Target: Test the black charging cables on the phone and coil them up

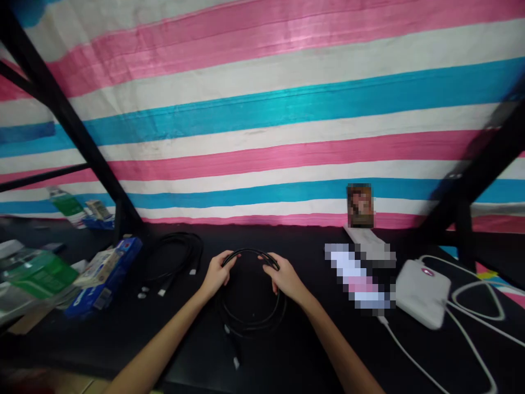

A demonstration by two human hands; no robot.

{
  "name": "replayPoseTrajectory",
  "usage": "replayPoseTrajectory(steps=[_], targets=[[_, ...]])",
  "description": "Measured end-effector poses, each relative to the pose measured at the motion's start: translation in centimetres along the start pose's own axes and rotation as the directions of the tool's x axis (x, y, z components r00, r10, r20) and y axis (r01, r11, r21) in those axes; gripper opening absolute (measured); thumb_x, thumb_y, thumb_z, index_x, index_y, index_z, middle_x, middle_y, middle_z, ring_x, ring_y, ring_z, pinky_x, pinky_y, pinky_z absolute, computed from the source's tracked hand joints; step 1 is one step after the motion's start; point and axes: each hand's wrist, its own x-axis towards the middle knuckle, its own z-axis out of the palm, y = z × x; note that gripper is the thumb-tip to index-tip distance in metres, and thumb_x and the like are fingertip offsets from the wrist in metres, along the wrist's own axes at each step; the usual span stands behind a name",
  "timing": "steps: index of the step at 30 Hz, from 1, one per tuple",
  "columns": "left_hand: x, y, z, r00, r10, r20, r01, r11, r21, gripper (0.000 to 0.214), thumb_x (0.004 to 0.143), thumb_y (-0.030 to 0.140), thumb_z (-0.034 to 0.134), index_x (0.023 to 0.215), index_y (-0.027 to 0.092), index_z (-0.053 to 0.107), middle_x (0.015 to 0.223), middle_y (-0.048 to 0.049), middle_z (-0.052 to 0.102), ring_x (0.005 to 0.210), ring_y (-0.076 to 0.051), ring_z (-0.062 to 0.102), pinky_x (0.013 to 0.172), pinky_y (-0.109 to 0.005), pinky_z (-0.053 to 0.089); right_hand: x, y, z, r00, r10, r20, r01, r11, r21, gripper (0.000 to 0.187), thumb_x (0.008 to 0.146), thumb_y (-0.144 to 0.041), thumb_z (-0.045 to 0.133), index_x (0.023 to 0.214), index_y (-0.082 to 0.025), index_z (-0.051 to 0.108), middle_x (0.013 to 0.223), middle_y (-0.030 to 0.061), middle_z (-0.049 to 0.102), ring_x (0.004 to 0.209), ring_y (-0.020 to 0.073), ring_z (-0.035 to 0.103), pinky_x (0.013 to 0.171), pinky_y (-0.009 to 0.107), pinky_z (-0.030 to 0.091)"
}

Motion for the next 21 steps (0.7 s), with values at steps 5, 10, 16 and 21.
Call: replayPoseTrajectory(steps=[5, 10, 16, 21], targets=[[-0.1, -0.2, 0.6, 0.996, -0.091, -0.015, 0.081, 0.943, -0.322, 0.037, 0.070, 0.045, 0.060, 0.091, 0.014, 0.058, 0.035, 0.0104, 0.033, 0.026, -0.006, 0.033, 0.033, -0.019, 0.015, 0.5, 0.3, 1.3, 0.971, 0.198, -0.130, -0.120, 0.885, 0.450, 0.046, 0.065, -0.022, 0.054, 0.110, -0.013, 0.051, 0.038, -0.0136, 0.034, 0.031, 0.0085, 0.041, 0.036, 0.020, 0.041], [0.5, 0.0, 0.3, 0.978, -0.207, -0.009, 0.154, 0.753, -0.640, 0.023, 0.077, 0.040, 0.054, 0.079, 0.017, 0.049, 0.036, 0.0125, 0.017, 0.030, -0.005, 0.021, 0.035, -0.018, 0.018, -0.1, -0.4, 2.6, 0.955, 0.297, -0.022, -0.224, 0.765, 0.604, 0.039, 0.066, -0.020, 0.058, 0.104, -0.016, 0.051, 0.052, -0.0061, 0.053, 0.058, 0.0145, 0.063, 0.059, 0.025, 0.050], [0.8, -0.1, -0.9, 0.967, -0.252, 0.041, 0.179, 0.557, -0.811, 0.015, 0.083, 0.026, 0.049, 0.071, 0.017, 0.045, 0.037, 0.0110, 0.019, 0.032, -0.004, 0.023, 0.036, -0.016, 0.021, -1.7, -1.3, 3.8, 0.960, 0.219, 0.174, -0.278, 0.821, 0.499, 0.030, 0.076, -0.033, 0.056, 0.098, -0.022, 0.039, 0.091, 0.0069, 0.067, 0.090, 0.0203, 0.063, 0.070, 0.032, 0.052], [0.9, -0.1, -0.9, 0.957, -0.266, 0.114, 0.242, 0.523, -0.817, 0.011, 0.077, 0.024, 0.058, 0.075, 0.016, 0.051, 0.043, 0.0076, 0.038, 0.049, -0.007, 0.051, 0.052, -0.017, 0.039, -1.1, 0.0, 3.5, 0.959, 0.270, 0.082, -0.279, 0.861, 0.426, 0.028, 0.077, -0.036, 0.053, 0.099, -0.021, 0.042, 0.092, 0.0097, 0.065, 0.080, 0.0236, 0.063, 0.041, 0.028, 0.052]])
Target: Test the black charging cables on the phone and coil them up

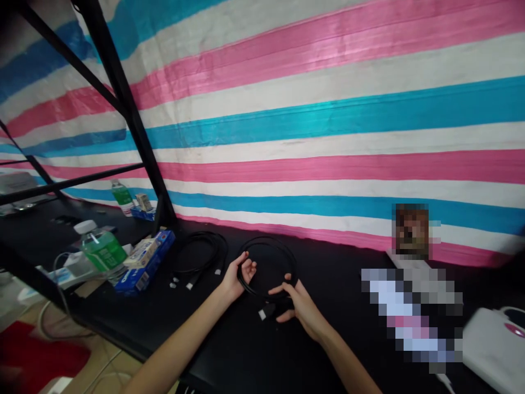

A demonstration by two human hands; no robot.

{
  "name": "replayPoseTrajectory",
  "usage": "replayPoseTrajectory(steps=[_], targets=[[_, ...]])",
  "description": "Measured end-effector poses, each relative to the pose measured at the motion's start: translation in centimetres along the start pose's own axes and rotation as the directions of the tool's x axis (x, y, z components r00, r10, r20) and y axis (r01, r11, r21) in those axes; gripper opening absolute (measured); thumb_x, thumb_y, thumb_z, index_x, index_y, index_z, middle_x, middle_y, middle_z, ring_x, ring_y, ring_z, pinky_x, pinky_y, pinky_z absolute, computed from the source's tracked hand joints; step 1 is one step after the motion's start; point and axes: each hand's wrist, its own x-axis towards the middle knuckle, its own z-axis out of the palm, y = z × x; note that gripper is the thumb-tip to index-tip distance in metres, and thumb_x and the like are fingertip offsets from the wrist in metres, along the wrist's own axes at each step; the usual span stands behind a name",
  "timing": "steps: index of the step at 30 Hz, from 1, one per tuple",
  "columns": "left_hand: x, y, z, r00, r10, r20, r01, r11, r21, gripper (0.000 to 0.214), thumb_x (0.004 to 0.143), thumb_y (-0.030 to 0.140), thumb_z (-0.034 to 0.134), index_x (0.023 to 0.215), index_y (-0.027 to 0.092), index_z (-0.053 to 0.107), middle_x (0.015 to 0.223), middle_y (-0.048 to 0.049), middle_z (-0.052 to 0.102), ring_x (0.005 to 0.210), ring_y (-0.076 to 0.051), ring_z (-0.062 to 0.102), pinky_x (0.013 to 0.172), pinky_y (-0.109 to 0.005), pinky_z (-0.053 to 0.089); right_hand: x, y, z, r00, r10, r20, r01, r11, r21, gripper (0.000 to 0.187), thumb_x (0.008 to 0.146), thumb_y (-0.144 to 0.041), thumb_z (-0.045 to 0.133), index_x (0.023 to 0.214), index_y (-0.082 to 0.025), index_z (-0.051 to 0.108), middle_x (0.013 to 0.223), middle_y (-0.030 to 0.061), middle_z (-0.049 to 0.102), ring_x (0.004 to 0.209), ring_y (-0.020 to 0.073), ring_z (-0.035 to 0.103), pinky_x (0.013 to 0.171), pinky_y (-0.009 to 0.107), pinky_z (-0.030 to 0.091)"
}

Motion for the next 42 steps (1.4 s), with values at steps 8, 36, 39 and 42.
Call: replayPoseTrajectory(steps=[8, 36, 39, 42], targets=[[-1.7, -0.9, 0.9, 0.986, -0.075, 0.147, 0.047, 0.982, 0.182, 0.036, 0.070, 0.026, 0.064, 0.102, 0.015, 0.055, 0.085, -0.0078, 0.066, 0.088, -0.020, 0.062, 0.076, -0.028, 0.043, 0.8, 0.2, 0.5, 0.974, -0.075, -0.213, 0.098, 0.990, 0.100, 0.009, 0.076, -0.028, 0.051, 0.076, -0.019, 0.051, 0.089, 0.0075, 0.058, 0.090, 0.0220, 0.057, 0.049, 0.030, 0.058], [-1.8, -2.1, 0.7, 0.940, 0.239, 0.242, -0.334, 0.509, 0.794, 0.065, 0.072, 0.043, 0.057, 0.125, 0.018, 0.030, 0.058, 0.0039, 0.058, 0.036, -0.011, 0.052, 0.029, -0.017, 0.037, 1.1, -0.1, -0.9, 0.991, -0.106, -0.078, 0.099, 0.991, -0.089, 0.024, 0.074, -0.028, 0.055, 0.090, -0.021, 0.039, 0.062, -0.0061, 0.053, 0.049, 0.0137, 0.062, 0.035, 0.020, 0.050], [-1.6, -1.7, 0.5, 0.943, 0.252, 0.215, -0.321, 0.534, 0.782, 0.068, 0.069, 0.044, 0.060, 0.124, 0.018, 0.030, 0.053, 0.0055, 0.057, 0.035, -0.013, 0.053, 0.029, -0.018, 0.038, 1.1, 0.0, -1.0, 0.996, -0.064, -0.057, 0.061, 0.997, -0.056, 0.029, 0.070, -0.030, 0.059, 0.088, -0.020, 0.039, 0.059, -0.0070, 0.051, 0.049, 0.0129, 0.060, 0.034, 0.021, 0.050], [-1.4, -1.4, 0.2, 0.953, 0.251, 0.172, -0.290, 0.573, 0.766, 0.062, 0.067, 0.046, 0.060, 0.118, 0.017, 0.038, 0.048, 0.0059, 0.055, 0.034, -0.014, 0.053, 0.029, -0.019, 0.038, 1.0, -0.2, -1.1, 0.999, -0.045, -0.005, 0.045, 0.998, -0.032, 0.034, 0.064, -0.032, 0.065, 0.085, -0.019, 0.042, 0.060, -0.0062, 0.048, 0.053, 0.0119, 0.057, 0.035, 0.022, 0.051]])
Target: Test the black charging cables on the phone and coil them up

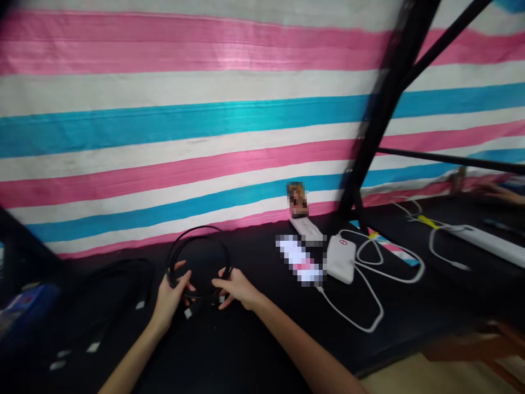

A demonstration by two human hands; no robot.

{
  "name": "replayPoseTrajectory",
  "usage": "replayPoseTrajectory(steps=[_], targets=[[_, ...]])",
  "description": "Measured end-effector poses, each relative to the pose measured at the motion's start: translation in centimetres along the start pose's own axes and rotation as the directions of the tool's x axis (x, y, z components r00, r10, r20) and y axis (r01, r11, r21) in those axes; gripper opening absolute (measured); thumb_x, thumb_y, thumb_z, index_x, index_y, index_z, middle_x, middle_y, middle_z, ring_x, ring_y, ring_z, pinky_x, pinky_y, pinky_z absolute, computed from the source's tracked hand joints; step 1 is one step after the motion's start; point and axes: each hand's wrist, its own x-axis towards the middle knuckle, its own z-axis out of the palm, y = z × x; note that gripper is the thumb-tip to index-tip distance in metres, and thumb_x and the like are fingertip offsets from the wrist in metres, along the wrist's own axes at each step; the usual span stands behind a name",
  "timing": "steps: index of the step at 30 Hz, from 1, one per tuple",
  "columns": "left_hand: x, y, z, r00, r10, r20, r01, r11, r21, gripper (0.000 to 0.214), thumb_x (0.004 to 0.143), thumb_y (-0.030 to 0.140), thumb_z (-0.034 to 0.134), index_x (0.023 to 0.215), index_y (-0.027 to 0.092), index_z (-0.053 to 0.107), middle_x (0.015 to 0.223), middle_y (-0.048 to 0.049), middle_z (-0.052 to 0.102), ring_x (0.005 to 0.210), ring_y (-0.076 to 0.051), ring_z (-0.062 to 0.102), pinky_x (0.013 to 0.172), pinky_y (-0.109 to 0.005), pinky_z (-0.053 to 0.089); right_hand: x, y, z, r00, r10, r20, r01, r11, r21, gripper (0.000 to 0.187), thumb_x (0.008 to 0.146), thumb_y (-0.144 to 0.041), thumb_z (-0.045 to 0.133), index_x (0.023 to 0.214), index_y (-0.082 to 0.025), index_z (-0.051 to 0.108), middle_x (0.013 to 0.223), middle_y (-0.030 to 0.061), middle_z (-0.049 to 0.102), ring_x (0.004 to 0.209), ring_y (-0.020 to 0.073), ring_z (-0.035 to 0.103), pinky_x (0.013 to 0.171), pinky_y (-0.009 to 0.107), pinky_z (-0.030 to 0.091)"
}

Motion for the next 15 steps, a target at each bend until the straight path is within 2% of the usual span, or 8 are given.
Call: replayPoseTrajectory(steps=[4, 7, 10, 13, 15], targets=[[0.11, -0.12, -0.02, 0.996, -0.058, -0.065, 0.054, 0.997, -0.052, 0.052, 0.064, 0.047, 0.062, 0.104, 0.017, 0.046, 0.043, 0.0078, 0.051, 0.033, -0.014, 0.051, 0.029, -0.020, 0.038, -0.19, -0.34, -0.21, 1.000, 0.004, -0.007, -0.004, 1.000, 0.021, 0.036, 0.058, -0.033, 0.070, 0.079, -0.017, 0.046, 0.062, -0.0049, 0.046, 0.056, 0.0107, 0.054, 0.036, 0.022, 0.051], [0.22, -0.20, -0.08, 0.995, -0.060, -0.076, 0.057, 0.998, -0.040, 0.050, 0.063, 0.047, 0.062, 0.100, 0.017, 0.047, 0.041, 0.0087, 0.048, 0.032, -0.014, 0.050, 0.029, -0.020, 0.037, -0.35, -0.52, -0.23, 1.000, 0.004, 0.005, -0.005, 1.000, 0.024, 0.033, 0.057, -0.034, 0.070, 0.075, -0.016, 0.049, 0.068, -0.0019, 0.053, 0.056, 0.0109, 0.056, 0.037, 0.020, 0.049], [0.49, -0.26, -0.43, 0.998, -0.063, -0.023, 0.063, 0.998, 0.022, 0.051, 0.065, 0.045, 0.061, 0.105, 0.018, 0.046, 0.040, 0.0083, 0.049, 0.032, -0.015, 0.050, 0.028, -0.020, 0.035, -0.43, -0.66, -0.25, 1.000, -0.025, 0.012, 0.025, 1.000, -0.003, 0.029, 0.066, -0.039, 0.064, 0.073, -0.013, 0.055, 0.073, 0.0041, 0.062, 0.057, 0.0112, 0.060, 0.042, 0.018, 0.048], [0.73, -0.29, -0.81, 0.993, -0.105, 0.056, 0.101, 0.992, 0.072, 0.054, 0.065, 0.045, 0.059, 0.109, 0.016, 0.044, 0.038, 0.0074, 0.049, 0.031, -0.016, 0.050, 0.026, -0.020, 0.032, -0.26, -0.70, -0.37, 0.994, -0.083, -0.069, 0.083, 0.997, -0.004, 0.029, 0.073, -0.040, 0.058, 0.075, -0.012, 0.057, 0.070, 0.0058, 0.065, 0.056, 0.0125, 0.063, 0.044, 0.018, 0.047], [0.77, -0.33, -0.87, 0.987, -0.132, 0.095, 0.123, 0.988, 0.094, 0.055, 0.065, 0.043, 0.058, 0.109, 0.014, 0.044, 0.037, 0.0073, 0.048, 0.030, -0.015, 0.047, 0.026, -0.020, 0.032, -0.03, -0.63, -0.55, 0.988, -0.088, -0.130, 0.096, 0.994, 0.059, 0.028, 0.075, -0.040, 0.055, 0.082, -0.013, 0.055, 0.069, 0.0049, 0.065, 0.053, 0.0135, 0.063, 0.040, 0.018, 0.045]])
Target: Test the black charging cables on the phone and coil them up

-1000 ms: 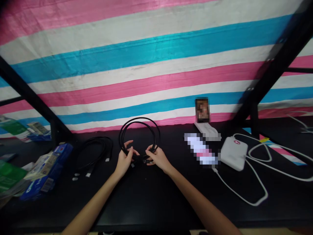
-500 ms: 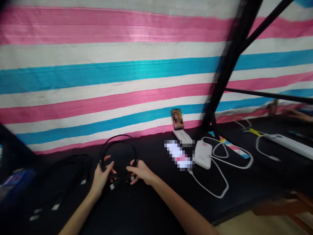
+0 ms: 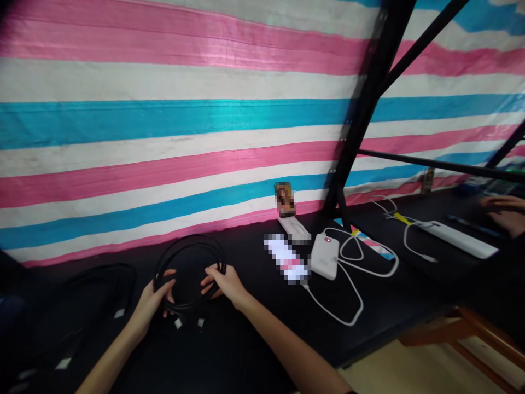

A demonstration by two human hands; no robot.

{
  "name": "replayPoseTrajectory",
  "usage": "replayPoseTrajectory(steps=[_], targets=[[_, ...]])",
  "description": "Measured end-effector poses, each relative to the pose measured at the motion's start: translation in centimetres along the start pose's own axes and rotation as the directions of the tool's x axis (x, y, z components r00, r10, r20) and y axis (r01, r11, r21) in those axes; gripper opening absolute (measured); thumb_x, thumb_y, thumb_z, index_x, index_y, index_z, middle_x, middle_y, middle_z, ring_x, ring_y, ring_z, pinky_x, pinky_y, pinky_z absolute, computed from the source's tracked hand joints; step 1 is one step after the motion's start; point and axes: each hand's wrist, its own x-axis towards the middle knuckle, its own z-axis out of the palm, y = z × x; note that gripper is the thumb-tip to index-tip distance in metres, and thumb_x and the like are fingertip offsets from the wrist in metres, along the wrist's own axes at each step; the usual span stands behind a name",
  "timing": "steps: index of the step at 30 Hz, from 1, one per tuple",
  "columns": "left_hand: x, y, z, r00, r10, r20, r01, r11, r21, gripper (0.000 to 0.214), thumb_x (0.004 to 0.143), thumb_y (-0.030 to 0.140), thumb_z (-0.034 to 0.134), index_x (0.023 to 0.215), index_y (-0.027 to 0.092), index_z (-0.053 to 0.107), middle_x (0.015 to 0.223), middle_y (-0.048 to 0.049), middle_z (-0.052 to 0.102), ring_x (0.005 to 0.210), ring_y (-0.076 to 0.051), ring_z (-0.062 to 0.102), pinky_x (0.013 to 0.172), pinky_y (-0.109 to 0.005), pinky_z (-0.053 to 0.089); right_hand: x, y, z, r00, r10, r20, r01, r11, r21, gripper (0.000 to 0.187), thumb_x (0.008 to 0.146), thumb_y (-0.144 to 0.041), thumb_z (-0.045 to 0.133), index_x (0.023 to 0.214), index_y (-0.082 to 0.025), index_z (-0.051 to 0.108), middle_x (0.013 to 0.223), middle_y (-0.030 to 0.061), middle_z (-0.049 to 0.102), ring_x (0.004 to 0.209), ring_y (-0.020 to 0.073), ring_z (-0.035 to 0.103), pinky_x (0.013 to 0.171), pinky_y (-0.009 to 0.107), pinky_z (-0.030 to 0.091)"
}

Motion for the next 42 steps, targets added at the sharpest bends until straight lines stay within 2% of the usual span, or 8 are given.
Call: replayPoseTrajectory(steps=[8, 13, 19, 26, 30, 33, 38, 42], targets=[[0.1, -0.3, 0.2, 0.995, -0.004, 0.101, -0.003, 0.998, 0.069, 0.060, 0.066, 0.044, 0.055, 0.115, 0.011, 0.044, 0.034, 0.0063, 0.048, 0.030, -0.015, 0.044, 0.029, -0.021, 0.033, 0.5, -0.1, -0.7, 0.994, 0.026, -0.110, -0.002, 0.978, 0.211, 0.040, 0.078, -0.033, 0.053, 0.112, -0.018, 0.041, 0.076, 0.0034, 0.065, 0.051, 0.0133, 0.063, 0.038, 0.021, 0.048], [0.9, -0.5, -0.7, 0.995, 0.086, 0.050, -0.094, 0.976, 0.195, 0.061, 0.067, 0.050, 0.052, 0.113, 0.011, 0.046, 0.032, 0.0068, 0.046, 0.032, -0.017, 0.049, 0.037, -0.024, 0.037, 0.7, 0.0, -0.7, 0.989, -0.035, -0.140, 0.051, 0.993, 0.109, 0.055, 0.074, -0.025, 0.052, 0.125, -0.023, 0.031, 0.089, 0.0032, 0.064, 0.037, 0.0074, 0.054, 0.034, 0.021, 0.046], [1.6, -1.1, -1.9, 0.984, 0.149, -0.098, -0.102, 0.920, 0.378, 0.050, 0.063, 0.055, 0.052, 0.093, 0.016, 0.054, 0.046, 0.0031, 0.054, 0.037, -0.017, 0.053, 0.041, -0.026, 0.039, 1.3, 0.9, -0.8, 0.985, -0.148, -0.090, 0.139, 0.986, -0.092, 0.058, 0.073, -0.024, 0.050, 0.129, -0.021, 0.034, 0.074, -0.0005, 0.065, 0.030, 0.0070, 0.051, 0.031, 0.018, 0.041], [1.8, -1.5, -2.1, 0.976, 0.195, -0.101, -0.141, 0.908, 0.393, 0.062, 0.062, 0.060, 0.054, 0.107, 0.018, 0.052, 0.053, 0.0022, 0.058, 0.039, -0.017, 0.052, 0.043, -0.028, 0.040, 1.5, 1.3, -1.0, 0.983, -0.175, -0.051, 0.160, 0.965, -0.210, 0.052, 0.073, -0.023, 0.051, 0.124, -0.018, 0.046, 0.057, -0.0045, 0.060, 0.027, 0.0055, 0.045, 0.029, 0.018, 0.040], [1.8, -1.4, -2.2, 0.982, 0.177, -0.064, -0.129, 0.881, 0.454, 0.063, 0.064, 0.062, 0.053, 0.106, 0.016, 0.056, 0.043, 0.0033, 0.053, 0.040, -0.019, 0.052, 0.046, -0.028, 0.039, 1.4, 1.3, -1.1, 0.985, -0.167, -0.041, 0.154, 0.962, -0.225, 0.049, 0.073, -0.026, 0.053, 0.121, -0.015, 0.051, 0.054, -0.0045, 0.058, 0.028, 0.0054, 0.044, 0.028, 0.017, 0.040], [1.7, -1.1, -2.3, 0.979, 0.186, -0.078, -0.116, 0.835, 0.538, 0.054, 0.064, 0.059, 0.055, 0.100, 0.019, 0.061, 0.040, 0.0028, 0.053, 0.043, -0.021, 0.054, 0.049, -0.028, 0.040, 1.3, 1.3, -1.1, 0.986, -0.162, -0.032, 0.150, 0.958, -0.243, 0.050, 0.073, -0.028, 0.053, 0.122, -0.015, 0.051, 0.055, -0.0034, 0.059, 0.030, 0.0056, 0.046, 0.028, 0.017, 0.040], [1.5, -0.4, -2.5, 0.970, 0.213, -0.113, -0.121, 0.836, 0.536, 0.035, 0.056, 0.048, 0.065, 0.084, 0.027, 0.068, 0.072, -0.0017, 0.069, 0.067, -0.025, 0.064, 0.052, -0.026, 0.044, 1.1, 1.3, -1.0, 0.984, -0.176, -0.026, 0.161, 0.944, -0.286, 0.048, 0.073, -0.025, 0.052, 0.120, -0.017, 0.052, 0.061, -0.0015, 0.063, 0.031, 0.0050, 0.047, 0.029, 0.015, 0.040], [1.2, -0.1, -2.4, 0.970, 0.218, -0.109, -0.129, 0.839, 0.528, 0.037, 0.059, 0.047, 0.063, 0.091, 0.028, 0.068, 0.065, -0.0007, 0.068, 0.058, -0.023, 0.062, 0.049, -0.025, 0.043, 1.1, 1.2, -1.1, 0.982, -0.186, -0.029, 0.169, 0.938, -0.302, 0.038, 0.071, -0.021, 0.049, 0.108, -0.018, 0.060, 0.075, 0.0011, 0.065, 0.034, 0.0043, 0.051, 0.030, 0.014, 0.040]])
